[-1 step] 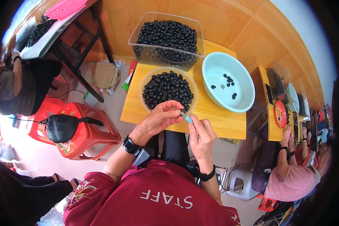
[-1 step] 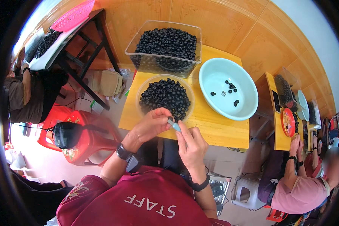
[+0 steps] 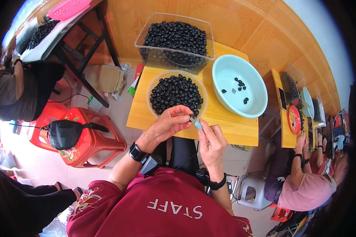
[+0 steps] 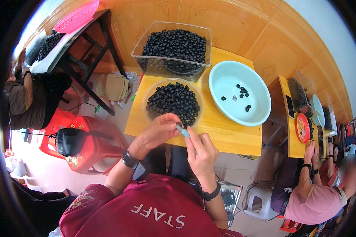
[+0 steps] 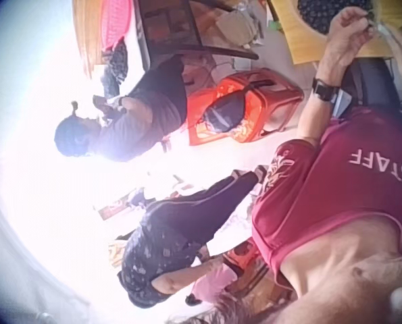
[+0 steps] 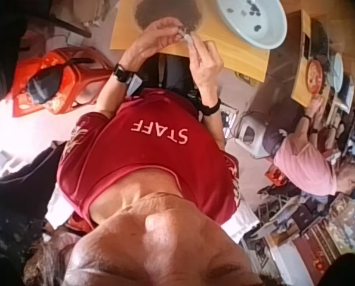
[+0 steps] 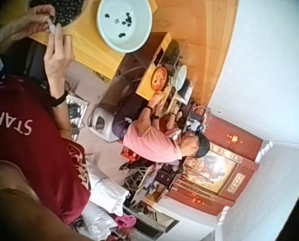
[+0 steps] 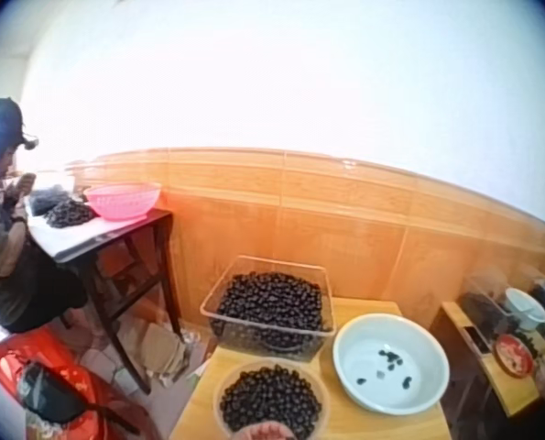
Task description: The recorder is sorting small black round objects (likely olives or berries), inspecting them and placing selected ones into a white bowl while removing debris with a small tool.
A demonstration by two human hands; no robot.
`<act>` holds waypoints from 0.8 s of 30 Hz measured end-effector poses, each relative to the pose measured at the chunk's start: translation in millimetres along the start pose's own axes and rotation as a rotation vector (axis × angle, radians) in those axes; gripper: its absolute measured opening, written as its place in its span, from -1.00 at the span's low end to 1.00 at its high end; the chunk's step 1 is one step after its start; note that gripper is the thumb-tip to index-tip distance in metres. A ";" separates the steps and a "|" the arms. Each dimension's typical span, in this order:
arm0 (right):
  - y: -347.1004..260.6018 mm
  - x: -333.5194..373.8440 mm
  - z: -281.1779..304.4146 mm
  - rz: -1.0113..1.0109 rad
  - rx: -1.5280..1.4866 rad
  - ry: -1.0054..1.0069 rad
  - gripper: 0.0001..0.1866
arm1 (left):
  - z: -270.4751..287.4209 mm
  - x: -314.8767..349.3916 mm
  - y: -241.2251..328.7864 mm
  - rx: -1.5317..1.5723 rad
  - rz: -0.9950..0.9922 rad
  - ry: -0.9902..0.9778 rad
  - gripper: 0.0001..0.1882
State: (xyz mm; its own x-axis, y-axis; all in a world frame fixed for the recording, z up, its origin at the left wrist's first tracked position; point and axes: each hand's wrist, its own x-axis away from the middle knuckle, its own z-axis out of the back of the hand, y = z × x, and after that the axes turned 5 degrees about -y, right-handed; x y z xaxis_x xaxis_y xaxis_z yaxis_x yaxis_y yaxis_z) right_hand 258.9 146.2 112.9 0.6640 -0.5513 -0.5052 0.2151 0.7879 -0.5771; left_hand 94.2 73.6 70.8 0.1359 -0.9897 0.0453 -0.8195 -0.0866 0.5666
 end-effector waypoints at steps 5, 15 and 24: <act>-0.7 -0.1 1.3 0.004 0.001 -0.006 -0.67 | -1.4 0.6 0.5 -0.001 -0.008 -0.017 -0.85; -1.9 -3.2 4.6 0.017 -0.042 -0.019 -0.65 | -7.0 4.0 7.8 -0.046 0.026 -0.027 -0.88; 47.4 4.9 2.6 -0.173 0.062 0.017 -0.75 | -33.2 19.1 17.1 -0.094 0.004 -0.304 -0.83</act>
State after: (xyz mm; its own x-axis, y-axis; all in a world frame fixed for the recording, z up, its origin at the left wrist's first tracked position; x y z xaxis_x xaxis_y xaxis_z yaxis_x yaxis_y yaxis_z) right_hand 274.2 181.5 84.8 0.6013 -0.6842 -0.4127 0.3695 0.6960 -0.6157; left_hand 101.3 57.0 108.6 -0.0513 -0.9801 -0.1919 -0.7625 -0.0857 0.6413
